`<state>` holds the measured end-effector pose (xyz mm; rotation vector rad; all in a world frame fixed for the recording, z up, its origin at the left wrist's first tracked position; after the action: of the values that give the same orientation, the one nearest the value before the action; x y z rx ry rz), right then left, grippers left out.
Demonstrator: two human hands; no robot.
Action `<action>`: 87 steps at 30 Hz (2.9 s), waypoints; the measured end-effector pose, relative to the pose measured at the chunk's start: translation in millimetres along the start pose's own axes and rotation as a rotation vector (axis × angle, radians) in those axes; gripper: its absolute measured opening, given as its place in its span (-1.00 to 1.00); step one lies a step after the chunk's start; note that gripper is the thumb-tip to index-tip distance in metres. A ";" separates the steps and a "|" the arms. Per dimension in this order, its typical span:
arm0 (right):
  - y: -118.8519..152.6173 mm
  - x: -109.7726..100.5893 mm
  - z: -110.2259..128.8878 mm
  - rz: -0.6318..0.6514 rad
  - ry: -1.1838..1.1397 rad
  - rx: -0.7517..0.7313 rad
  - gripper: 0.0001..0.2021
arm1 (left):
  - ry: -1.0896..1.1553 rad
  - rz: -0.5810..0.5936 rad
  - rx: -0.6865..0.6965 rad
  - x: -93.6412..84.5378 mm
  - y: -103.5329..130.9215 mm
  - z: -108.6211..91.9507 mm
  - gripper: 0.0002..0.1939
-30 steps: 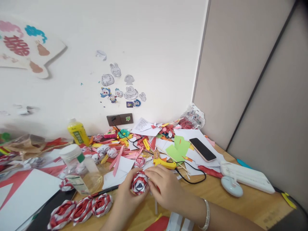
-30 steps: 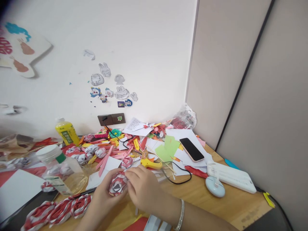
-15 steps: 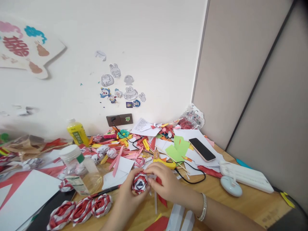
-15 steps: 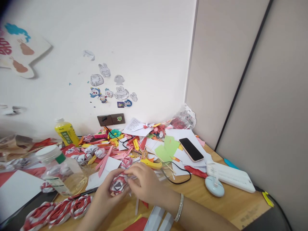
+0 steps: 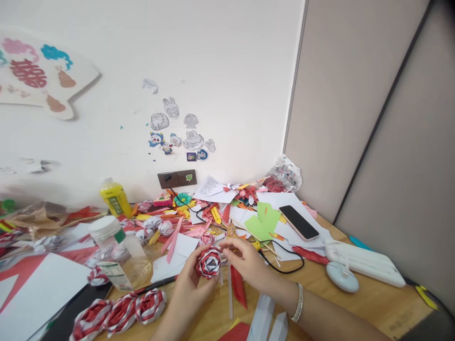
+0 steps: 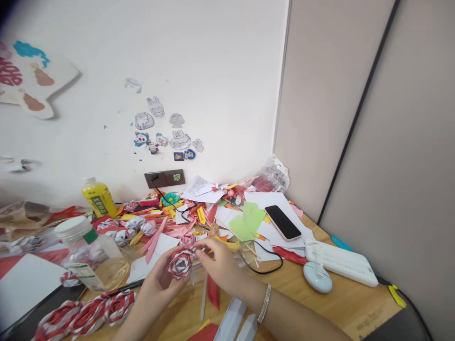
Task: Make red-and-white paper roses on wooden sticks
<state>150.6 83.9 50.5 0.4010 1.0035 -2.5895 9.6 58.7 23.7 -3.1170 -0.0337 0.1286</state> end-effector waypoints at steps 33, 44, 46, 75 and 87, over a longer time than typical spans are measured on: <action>-2.7 -39.2 4.2 -0.056 0.047 -0.011 -0.84 | -0.102 -0.286 0.092 -29.3 -7.5 0.7 -0.54; -0.4 -27.4 16.3 0.122 0.200 -0.072 -0.84 | -0.161 -0.377 0.158 -37.6 -3.1 -1.3 -0.56; -0.7 -26.4 17.4 0.128 0.228 -0.074 -0.85 | -0.173 -0.380 0.156 -37.4 -2.2 -1.8 -0.56; -2.7 -14.0 -0.5 0.200 0.428 -0.229 -0.75 | -0.283 -0.372 0.194 -31.6 2.1 -8.1 -0.60; -4.3 -17.7 10.1 0.224 0.425 -0.184 -0.68 | -0.336 -0.391 0.203 -33.3 2.7 -7.8 -0.60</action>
<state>163.5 83.5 66.9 0.9811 1.2387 -2.2340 -22.8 55.1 34.1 -2.7842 -0.5881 0.5979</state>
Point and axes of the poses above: each hand's wrist, its own y-axis away from the middle knuckle, its own x-axis out of the palm, z = x × y, the point moved 7 cm from there along -y, towards the middle knuckle, and after that the axes turned 14 degrees about -x, right-handed, at the moved point
